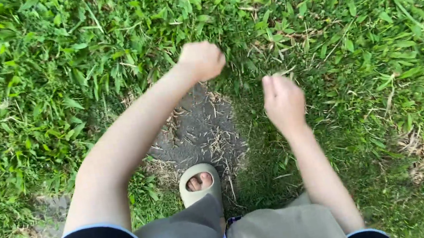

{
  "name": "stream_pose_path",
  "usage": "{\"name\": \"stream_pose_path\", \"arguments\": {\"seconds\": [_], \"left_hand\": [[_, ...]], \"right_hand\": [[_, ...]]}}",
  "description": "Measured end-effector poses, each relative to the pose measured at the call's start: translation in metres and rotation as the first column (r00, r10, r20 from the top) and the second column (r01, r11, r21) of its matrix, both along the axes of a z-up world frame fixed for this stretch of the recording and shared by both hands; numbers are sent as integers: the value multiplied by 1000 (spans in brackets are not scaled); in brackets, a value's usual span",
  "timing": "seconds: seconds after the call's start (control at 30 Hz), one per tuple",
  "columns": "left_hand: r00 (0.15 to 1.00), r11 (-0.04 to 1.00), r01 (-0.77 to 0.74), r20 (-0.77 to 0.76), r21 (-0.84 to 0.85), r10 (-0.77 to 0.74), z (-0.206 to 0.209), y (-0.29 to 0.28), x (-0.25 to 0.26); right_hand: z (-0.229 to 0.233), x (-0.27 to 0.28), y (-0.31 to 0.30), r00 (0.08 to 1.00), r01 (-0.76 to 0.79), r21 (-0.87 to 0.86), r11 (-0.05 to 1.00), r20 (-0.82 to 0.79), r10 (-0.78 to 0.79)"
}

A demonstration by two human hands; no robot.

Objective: Pulling weeds from the grass around stepping stones by hand.

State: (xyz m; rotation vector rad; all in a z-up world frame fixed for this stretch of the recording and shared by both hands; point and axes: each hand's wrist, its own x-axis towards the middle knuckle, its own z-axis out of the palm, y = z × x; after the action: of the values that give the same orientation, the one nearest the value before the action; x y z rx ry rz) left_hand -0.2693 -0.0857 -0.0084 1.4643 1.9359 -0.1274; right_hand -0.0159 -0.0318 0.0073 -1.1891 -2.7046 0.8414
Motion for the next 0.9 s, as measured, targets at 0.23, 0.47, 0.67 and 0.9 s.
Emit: {"name": "stream_pose_path", "arguments": {"seconds": [0.23, 0.47, 0.67, 0.9], "left_hand": [[932, 943, -206, -243, 262, 271, -14, 34, -42], [940, 969, -188, -257, 158, 224, -92, 57, -42], [950, 959, -69, -277, 274, 147, -104, 47, -38], [925, 972, 127, -378, 199, -43, -88, 35, -38]], "right_hand": [[53, -92, 58, 964, -80, 135, 988, 263, 43], [-65, -147, 63, 962, -106, 421, 901, 272, -14], [-50, -124, 46, 962, -272, 375, 886, 104, 252], [-24, -44, 6, 988, -100, 77, 992, 123, 90]]}}
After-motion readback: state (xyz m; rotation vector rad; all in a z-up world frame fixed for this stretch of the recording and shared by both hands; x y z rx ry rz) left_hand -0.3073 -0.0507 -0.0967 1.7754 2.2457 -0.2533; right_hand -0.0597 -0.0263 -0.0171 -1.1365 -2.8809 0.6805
